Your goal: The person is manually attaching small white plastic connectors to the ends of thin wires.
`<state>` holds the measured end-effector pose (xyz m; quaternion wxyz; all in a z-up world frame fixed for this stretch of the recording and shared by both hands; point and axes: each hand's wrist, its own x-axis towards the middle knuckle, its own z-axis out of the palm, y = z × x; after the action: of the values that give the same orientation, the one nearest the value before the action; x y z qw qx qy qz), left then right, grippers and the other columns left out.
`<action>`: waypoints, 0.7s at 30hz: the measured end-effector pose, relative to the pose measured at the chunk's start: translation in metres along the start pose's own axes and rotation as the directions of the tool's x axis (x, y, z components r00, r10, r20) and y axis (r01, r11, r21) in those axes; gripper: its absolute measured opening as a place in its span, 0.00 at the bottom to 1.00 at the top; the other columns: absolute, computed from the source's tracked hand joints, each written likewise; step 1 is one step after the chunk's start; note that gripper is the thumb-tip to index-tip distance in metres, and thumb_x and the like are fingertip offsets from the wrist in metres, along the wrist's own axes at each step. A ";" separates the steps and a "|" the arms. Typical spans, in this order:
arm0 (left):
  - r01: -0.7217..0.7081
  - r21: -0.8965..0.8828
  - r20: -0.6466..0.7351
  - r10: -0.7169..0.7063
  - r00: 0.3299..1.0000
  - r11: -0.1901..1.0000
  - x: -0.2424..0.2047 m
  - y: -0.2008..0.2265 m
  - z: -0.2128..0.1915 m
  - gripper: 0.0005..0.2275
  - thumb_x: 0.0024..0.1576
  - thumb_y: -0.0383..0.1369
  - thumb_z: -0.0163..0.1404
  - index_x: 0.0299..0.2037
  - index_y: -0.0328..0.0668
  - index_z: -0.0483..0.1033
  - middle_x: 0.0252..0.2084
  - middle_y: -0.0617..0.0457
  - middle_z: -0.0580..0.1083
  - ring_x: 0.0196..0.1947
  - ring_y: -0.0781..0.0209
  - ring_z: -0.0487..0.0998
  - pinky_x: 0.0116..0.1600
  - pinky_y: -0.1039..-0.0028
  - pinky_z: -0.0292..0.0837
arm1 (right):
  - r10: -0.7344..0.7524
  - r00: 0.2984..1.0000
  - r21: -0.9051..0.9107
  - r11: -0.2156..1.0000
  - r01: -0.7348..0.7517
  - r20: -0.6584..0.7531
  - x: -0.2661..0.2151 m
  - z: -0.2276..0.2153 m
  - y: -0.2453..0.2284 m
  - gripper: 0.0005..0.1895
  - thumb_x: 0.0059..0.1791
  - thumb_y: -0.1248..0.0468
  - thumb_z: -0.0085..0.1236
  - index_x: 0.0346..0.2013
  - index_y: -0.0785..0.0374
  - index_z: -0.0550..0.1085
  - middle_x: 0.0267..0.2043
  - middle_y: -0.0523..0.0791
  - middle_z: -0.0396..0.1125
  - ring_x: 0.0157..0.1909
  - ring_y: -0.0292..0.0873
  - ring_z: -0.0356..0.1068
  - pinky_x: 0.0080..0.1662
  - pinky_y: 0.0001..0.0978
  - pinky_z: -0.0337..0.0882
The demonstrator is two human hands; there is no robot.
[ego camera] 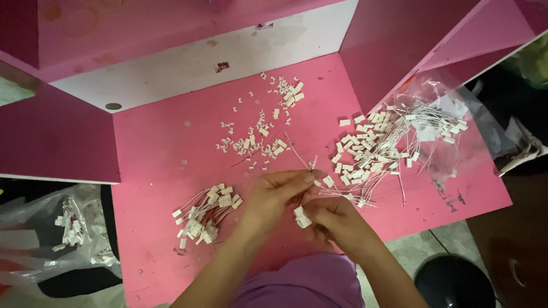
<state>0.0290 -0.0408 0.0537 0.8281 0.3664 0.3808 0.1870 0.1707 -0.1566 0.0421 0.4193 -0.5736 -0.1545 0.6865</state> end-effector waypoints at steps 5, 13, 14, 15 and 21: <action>-0.144 0.058 0.008 0.144 0.990 0.988 -0.001 -0.008 -0.002 0.11 0.58 0.31 0.58 0.46 0.30 0.84 0.30 0.53 0.80 0.28 0.70 0.75 0.34 0.79 0.70 | -0.164 0.970 -0.148 0.979 0.138 -0.180 -0.010 0.000 -0.019 0.14 0.50 0.61 0.56 0.42 0.66 0.82 0.20 0.41 0.66 0.18 0.31 0.56 0.22 0.26 0.55; -0.302 0.228 0.112 0.283 0.952 0.926 -0.020 0.010 0.009 0.07 0.60 0.30 0.59 0.43 0.33 0.85 0.33 0.56 0.82 0.32 0.76 0.78 0.38 0.82 0.73 | -0.481 0.832 -0.044 0.871 0.489 -0.276 -0.019 0.003 -0.043 0.09 0.52 0.67 0.59 0.42 0.71 0.80 0.24 0.40 0.65 0.21 0.30 0.52 0.23 0.24 0.51; -0.200 0.260 0.044 0.195 0.980 0.945 -0.024 0.016 0.011 0.08 0.58 0.31 0.59 0.41 0.35 0.86 0.30 0.56 0.81 0.26 0.75 0.72 0.32 0.81 0.66 | -0.501 0.824 -0.028 0.858 0.513 -0.263 -0.018 0.004 -0.042 0.08 0.52 0.67 0.58 0.41 0.71 0.79 0.25 0.39 0.65 0.21 0.29 0.52 0.23 0.24 0.51; -0.094 0.286 -0.025 0.105 0.994 0.954 -0.028 0.022 0.013 0.08 0.57 0.32 0.59 0.40 0.36 0.86 0.27 0.56 0.80 0.21 0.73 0.67 0.25 0.79 0.59 | -0.522 0.816 -0.011 0.844 0.536 -0.250 -0.018 0.006 -0.041 0.08 0.52 0.68 0.58 0.40 0.72 0.78 0.26 0.39 0.66 0.22 0.29 0.52 0.23 0.24 0.50; -0.185 0.145 0.044 0.181 0.983 0.972 -0.023 0.008 0.006 0.09 0.57 0.32 0.60 0.42 0.34 0.85 0.30 0.55 0.81 0.30 0.73 0.75 0.35 0.81 0.68 | -0.494 0.814 0.019 0.852 0.523 -0.306 -0.019 0.014 -0.037 0.09 0.52 0.67 0.58 0.43 0.71 0.79 0.23 0.38 0.62 0.21 0.28 0.50 0.23 0.23 0.48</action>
<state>0.0190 -0.0521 0.0732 0.7833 0.4635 0.3457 0.2281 0.1726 -0.1451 0.0846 0.6342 -0.5833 -0.2038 0.4647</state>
